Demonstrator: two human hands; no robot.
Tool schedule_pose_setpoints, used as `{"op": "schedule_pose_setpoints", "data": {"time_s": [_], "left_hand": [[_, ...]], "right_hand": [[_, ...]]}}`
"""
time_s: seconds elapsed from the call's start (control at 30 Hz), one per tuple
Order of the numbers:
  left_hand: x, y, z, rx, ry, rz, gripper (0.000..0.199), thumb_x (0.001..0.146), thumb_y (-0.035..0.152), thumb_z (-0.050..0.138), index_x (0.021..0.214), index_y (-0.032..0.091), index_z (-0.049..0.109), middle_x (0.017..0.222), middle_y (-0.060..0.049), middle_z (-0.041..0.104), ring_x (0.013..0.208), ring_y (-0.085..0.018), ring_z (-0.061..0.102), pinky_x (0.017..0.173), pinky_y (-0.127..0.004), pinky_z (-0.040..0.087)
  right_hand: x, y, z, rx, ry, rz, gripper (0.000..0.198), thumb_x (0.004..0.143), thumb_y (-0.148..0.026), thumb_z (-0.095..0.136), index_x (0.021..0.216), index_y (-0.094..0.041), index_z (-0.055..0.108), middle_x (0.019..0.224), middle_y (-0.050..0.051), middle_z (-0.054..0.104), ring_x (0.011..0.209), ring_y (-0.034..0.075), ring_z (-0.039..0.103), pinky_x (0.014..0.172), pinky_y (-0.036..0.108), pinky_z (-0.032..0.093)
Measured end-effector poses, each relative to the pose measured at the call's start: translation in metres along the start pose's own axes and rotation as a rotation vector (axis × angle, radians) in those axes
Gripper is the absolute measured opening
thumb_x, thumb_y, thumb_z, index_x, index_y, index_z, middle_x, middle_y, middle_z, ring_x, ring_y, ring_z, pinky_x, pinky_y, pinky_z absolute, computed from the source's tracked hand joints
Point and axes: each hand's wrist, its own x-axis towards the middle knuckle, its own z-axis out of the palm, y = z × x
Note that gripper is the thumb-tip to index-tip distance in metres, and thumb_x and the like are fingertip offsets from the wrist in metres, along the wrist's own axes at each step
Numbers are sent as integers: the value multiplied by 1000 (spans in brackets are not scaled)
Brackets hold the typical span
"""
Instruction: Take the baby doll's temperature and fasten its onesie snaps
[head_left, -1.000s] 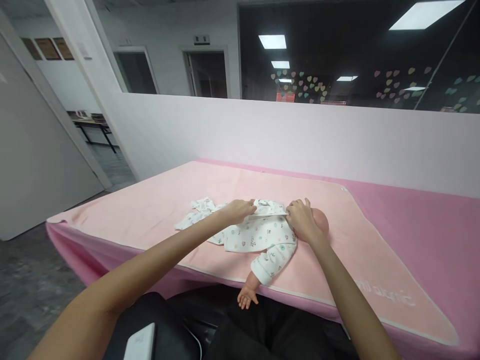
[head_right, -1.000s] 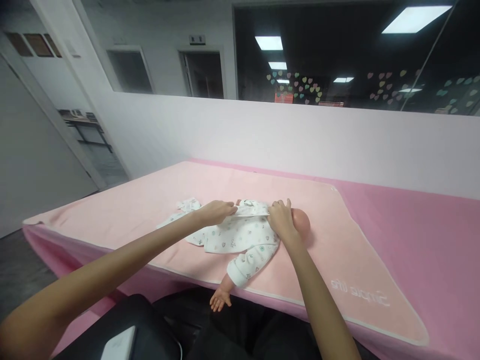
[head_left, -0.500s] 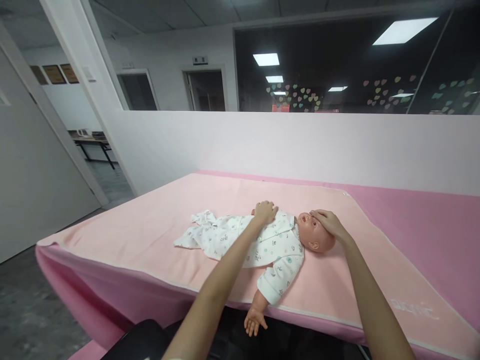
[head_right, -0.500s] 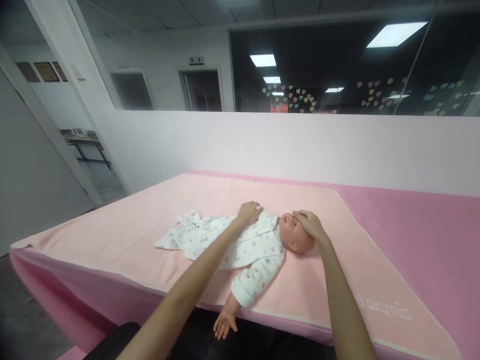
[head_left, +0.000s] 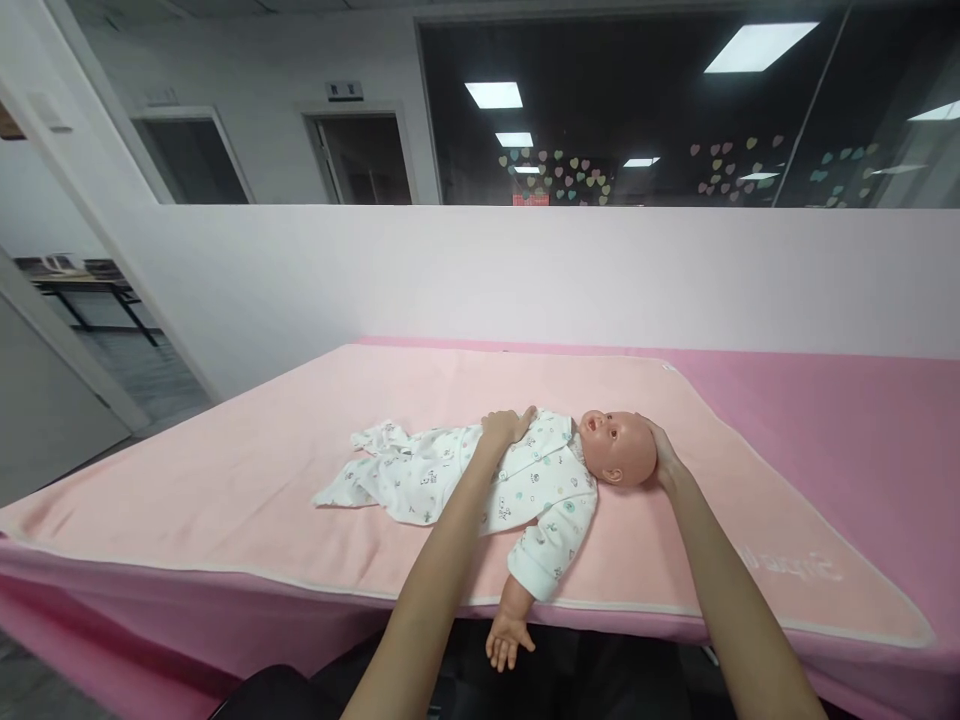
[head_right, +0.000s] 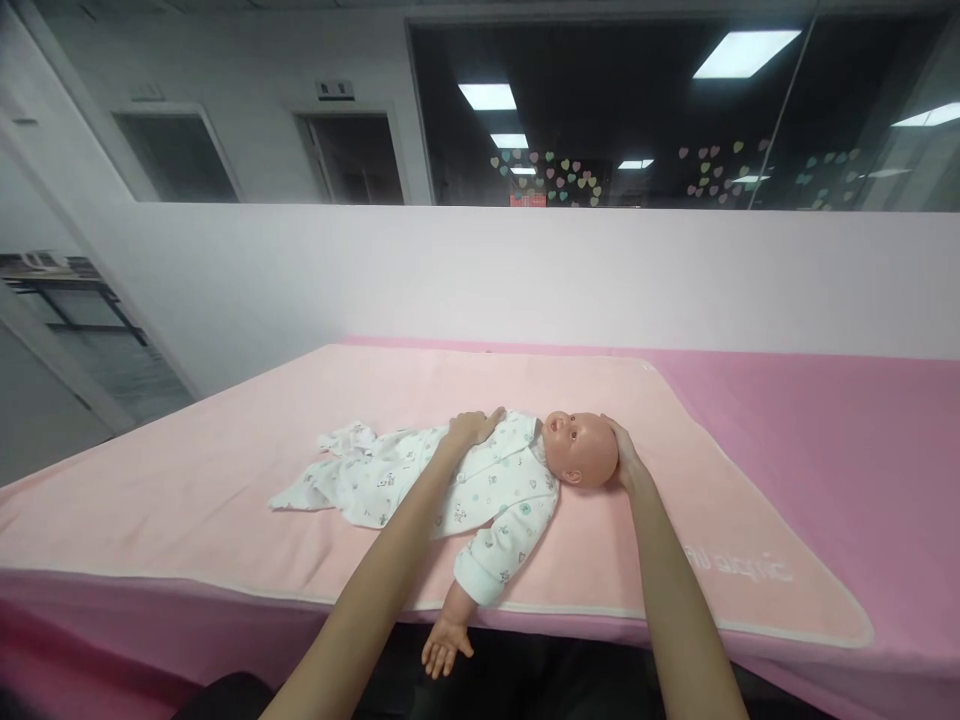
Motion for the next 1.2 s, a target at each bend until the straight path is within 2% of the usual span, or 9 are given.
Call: {"op": "schedule_pose_setpoints", "data": {"time_s": [0.07, 0.2, 0.4, 0.6, 0.7, 0.83, 0.97, 1.07, 1.2], "left_hand": [[-1, -2, 0, 8, -25, 2, 83, 79, 66, 6, 103, 11, 63, 110, -20, 61, 107, -33, 52, 95, -48, 29], [1, -5, -2, 12, -49, -3, 83, 78, 67, 3, 104, 14, 62, 111, -17, 61, 109, -34, 51, 98, -58, 18], [4, -7, 1, -24, -46, -3, 79, 77, 68, 8, 111, 16, 57, 118, -17, 56, 110, -34, 50, 90, -52, 32], [2, -7, 4, -15, -13, -9, 77, 78, 67, 11, 111, 15, 56, 116, -17, 57, 107, -33, 52, 90, -50, 32], [-1, -7, 3, -15, 21, -7, 75, 78, 67, 11, 110, 15, 56, 113, -17, 59, 104, -32, 53, 89, -49, 33], [-2, -6, 2, -19, 23, -5, 74, 78, 67, 12, 108, 16, 56, 112, -16, 60, 104, -31, 53, 89, -48, 33], [-4, -4, 0, -12, 17, 3, 74, 79, 66, 12, 108, 16, 57, 111, -16, 60, 104, -31, 53, 89, -49, 32], [-5, -3, -2, -3, 21, 6, 73, 79, 66, 11, 109, 16, 56, 112, -17, 59, 105, -31, 53, 90, -48, 32], [-5, -3, -3, -2, 15, 9, 73, 79, 65, 13, 108, 15, 57, 112, -17, 60, 104, -31, 53, 90, -48, 33]], "right_hand": [[4, -1, -6, -17, 77, -55, 46, 74, -56, 45, 97, -20, 62, 101, 9, 67, 93, 28, 62, 79, 43, 50], [11, -10, -20, 0, 310, -304, 28, 72, -46, 55, 83, -22, 63, 96, 6, 68, 94, 24, 62, 81, 36, 50], [5, -17, -4, -294, 171, -500, 34, 68, -47, 60, 83, -18, 67, 93, 5, 68, 95, 23, 60, 88, 32, 44], [-2, -14, 8, -341, 122, -413, 35, 67, -49, 58, 74, -16, 67, 80, 6, 70, 82, 25, 63, 79, 36, 47], [2, -15, 3, -348, 131, -424, 34, 66, -48, 59, 77, -17, 67, 85, 6, 70, 87, 25, 62, 81, 35, 46], [11, -15, -12, -312, 325, -560, 37, 63, -46, 63, 93, -24, 64, 107, 3, 64, 103, 22, 55, 88, 33, 42], [15, -16, -20, -246, 453, -620, 42, 65, -50, 59, 100, -27, 61, 113, 2, 60, 104, 22, 55, 88, 35, 42], [11, -14, -14, -268, 379, -641, 40, 62, -48, 62, 93, -23, 64, 104, 3, 64, 100, 22, 57, 88, 33, 42], [3, -11, -1, -305, 149, -430, 40, 67, -53, 57, 79, -16, 68, 86, 6, 69, 88, 24, 61, 82, 33, 46]]}}
